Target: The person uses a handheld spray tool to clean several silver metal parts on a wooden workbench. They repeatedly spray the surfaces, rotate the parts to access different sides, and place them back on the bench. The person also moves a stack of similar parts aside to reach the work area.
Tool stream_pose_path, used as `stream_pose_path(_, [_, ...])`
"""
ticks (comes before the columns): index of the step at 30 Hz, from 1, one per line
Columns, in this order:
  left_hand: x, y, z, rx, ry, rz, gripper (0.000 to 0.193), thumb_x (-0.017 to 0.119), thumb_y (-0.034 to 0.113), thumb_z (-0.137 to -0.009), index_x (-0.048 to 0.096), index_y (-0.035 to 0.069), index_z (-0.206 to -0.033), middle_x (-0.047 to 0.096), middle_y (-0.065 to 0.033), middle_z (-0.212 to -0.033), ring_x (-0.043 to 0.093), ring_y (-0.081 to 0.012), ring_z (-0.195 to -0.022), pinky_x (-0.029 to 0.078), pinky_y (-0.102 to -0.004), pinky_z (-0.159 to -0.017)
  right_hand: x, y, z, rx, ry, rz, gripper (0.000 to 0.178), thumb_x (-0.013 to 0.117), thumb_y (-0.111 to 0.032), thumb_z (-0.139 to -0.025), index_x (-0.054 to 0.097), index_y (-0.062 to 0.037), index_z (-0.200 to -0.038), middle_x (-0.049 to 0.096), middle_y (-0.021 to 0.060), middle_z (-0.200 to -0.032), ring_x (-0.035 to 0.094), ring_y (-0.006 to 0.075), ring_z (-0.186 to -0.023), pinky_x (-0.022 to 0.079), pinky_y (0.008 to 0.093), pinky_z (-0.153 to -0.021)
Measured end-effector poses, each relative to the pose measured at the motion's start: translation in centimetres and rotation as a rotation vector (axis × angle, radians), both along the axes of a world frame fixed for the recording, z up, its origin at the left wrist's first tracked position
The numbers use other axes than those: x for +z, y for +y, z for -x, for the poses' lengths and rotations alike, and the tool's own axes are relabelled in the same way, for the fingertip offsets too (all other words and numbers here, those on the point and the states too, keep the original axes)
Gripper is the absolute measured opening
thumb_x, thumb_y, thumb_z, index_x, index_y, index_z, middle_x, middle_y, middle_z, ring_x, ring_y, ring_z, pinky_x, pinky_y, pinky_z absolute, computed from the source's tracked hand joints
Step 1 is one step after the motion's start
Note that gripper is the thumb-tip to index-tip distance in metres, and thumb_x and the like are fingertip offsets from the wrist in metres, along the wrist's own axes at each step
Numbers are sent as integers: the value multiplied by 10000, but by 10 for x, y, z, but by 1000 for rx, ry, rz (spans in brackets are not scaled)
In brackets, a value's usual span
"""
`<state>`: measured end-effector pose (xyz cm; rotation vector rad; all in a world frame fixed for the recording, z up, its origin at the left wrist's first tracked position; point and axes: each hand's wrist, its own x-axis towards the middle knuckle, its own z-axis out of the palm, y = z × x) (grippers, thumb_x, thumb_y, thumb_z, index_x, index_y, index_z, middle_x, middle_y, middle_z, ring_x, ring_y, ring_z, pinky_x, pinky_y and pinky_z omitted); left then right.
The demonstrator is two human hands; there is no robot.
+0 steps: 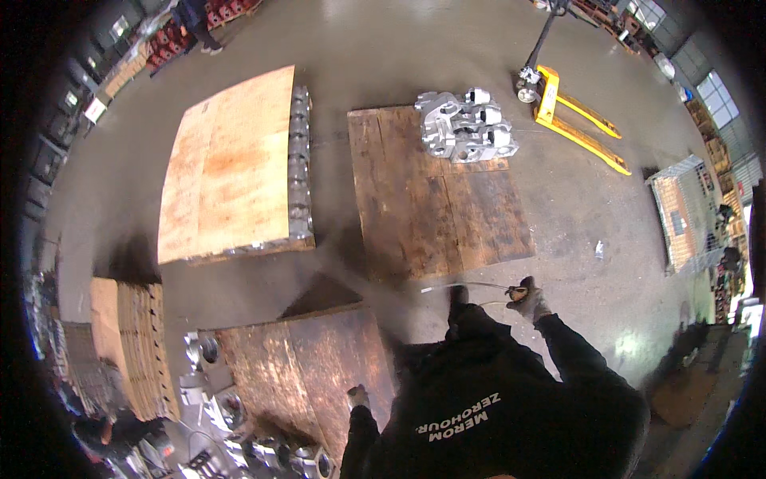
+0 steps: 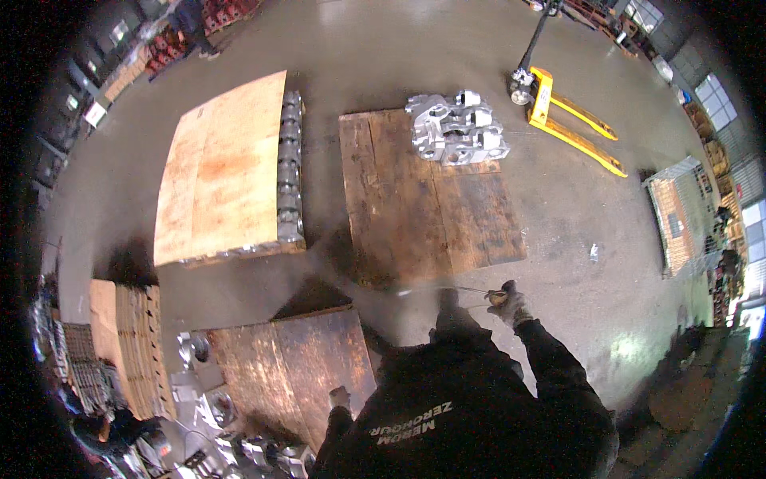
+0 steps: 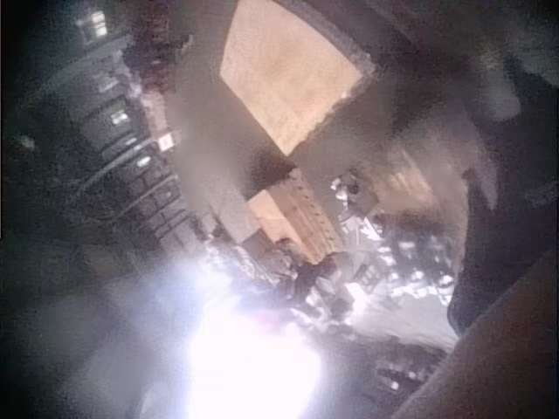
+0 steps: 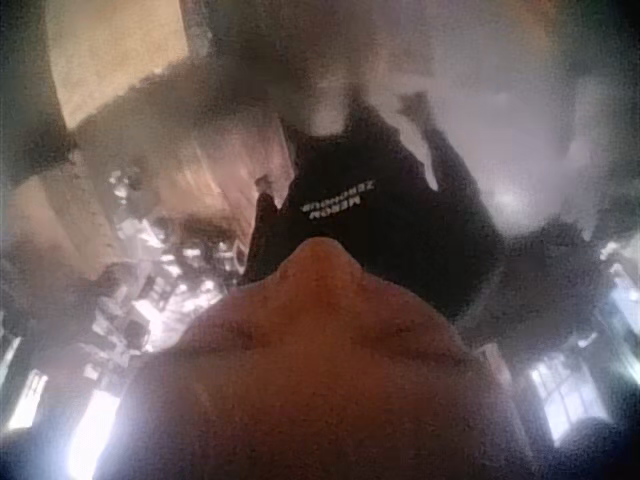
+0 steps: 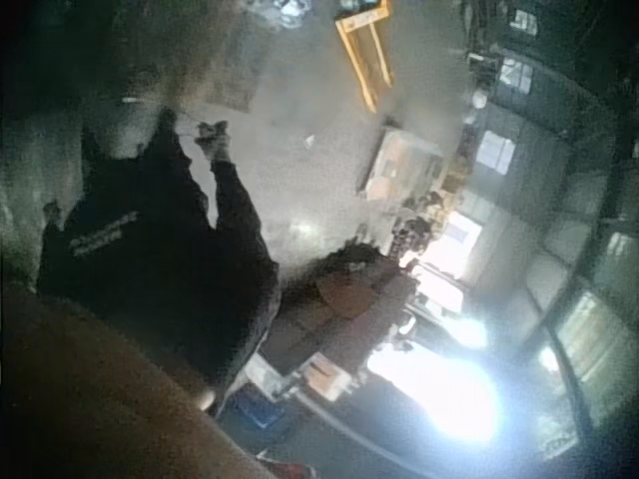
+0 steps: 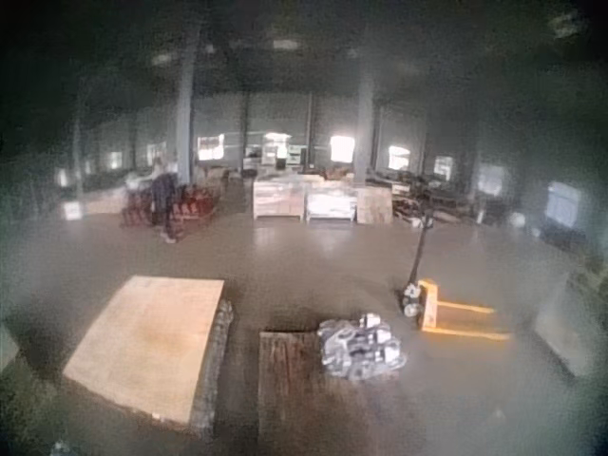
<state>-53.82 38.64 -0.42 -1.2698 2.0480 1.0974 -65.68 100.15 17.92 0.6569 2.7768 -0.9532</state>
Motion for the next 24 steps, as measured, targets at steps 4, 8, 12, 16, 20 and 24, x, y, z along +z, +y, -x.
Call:
stream_pose_path(4, [-2, 57, 67, 254, 195, -214, 171, 626, 190, -899, 582, 37, -838, 575, -51, -673, 568, -182, -599, 472, -370, -541, -63, 134, 18, -974, 376, 1480, 292, 676, -276, -911, 479, -74, -985, 587, 75, -780, 591, 213, -685, 512, 352, -615])
stream_pose_path(8, [27, 35, 98, -446, 351, 231, 225, 609, 279, -919, 626, 55, -909, 664, -129, -820, 647, -249, -719, 513, -416, -659, -26, 123, 111, -1104, 556, 1219, 191, 582, -202, -977, 492, -164, -813, 502, -22, -673, 464, 111, -521, 396, 258, -479])
stream_pose_path(12, [82, 171, 165, -397, 387, 134, 359, 638, 382, -908, 620, 74, -1090, 700, -157, -968, 680, -303, -940, 530, -413, -820, -33, 228, 108, -969, 596, 1348, 293, 514, -247, -1014, 482, -195, -727, 489, -64, -639, 454, 62, -547, 294, 249, -453])
stream_pose_path(16, [60, 157, 189, -672, 443, 77, 263, 631, 203, -916, 602, 42, -1121, 648, -143, -1050, 577, -264, -1045, 472, -352, -917, -57, 263, 142, -1085, 641, 1652, 261, 518, -332, -1020, 563, -141, -848, 576, -33, -790, 459, 68, -599, 325, 243, -484])
stream_pose_path(20, [8, 178, 260, -1116, 550, 358, 390, 699, 308, -868, 661, 25, -1134, 677, -138, -1205, 628, -258, -1132, 498, -360, -946, -50, 305, 124, -504, 776, 957, 84, 557, -33, -914, 513, -88, -960, 560, 44, -946, 473, 106, -673, 529, 292, -595])
stream_pose_path(24, [-7, 145, 277, -490, 553, -125, 412, 688, 278, -908, 598, 35, -1228, 663, -121, -1231, 614, -261, -1134, 481, -374, -968, -1, 269, 121, -362, 861, 805, 166, 602, 51, -864, 501, -54, -944, 578, 52, -914, 578, 146, -720, 560, 320, -649])
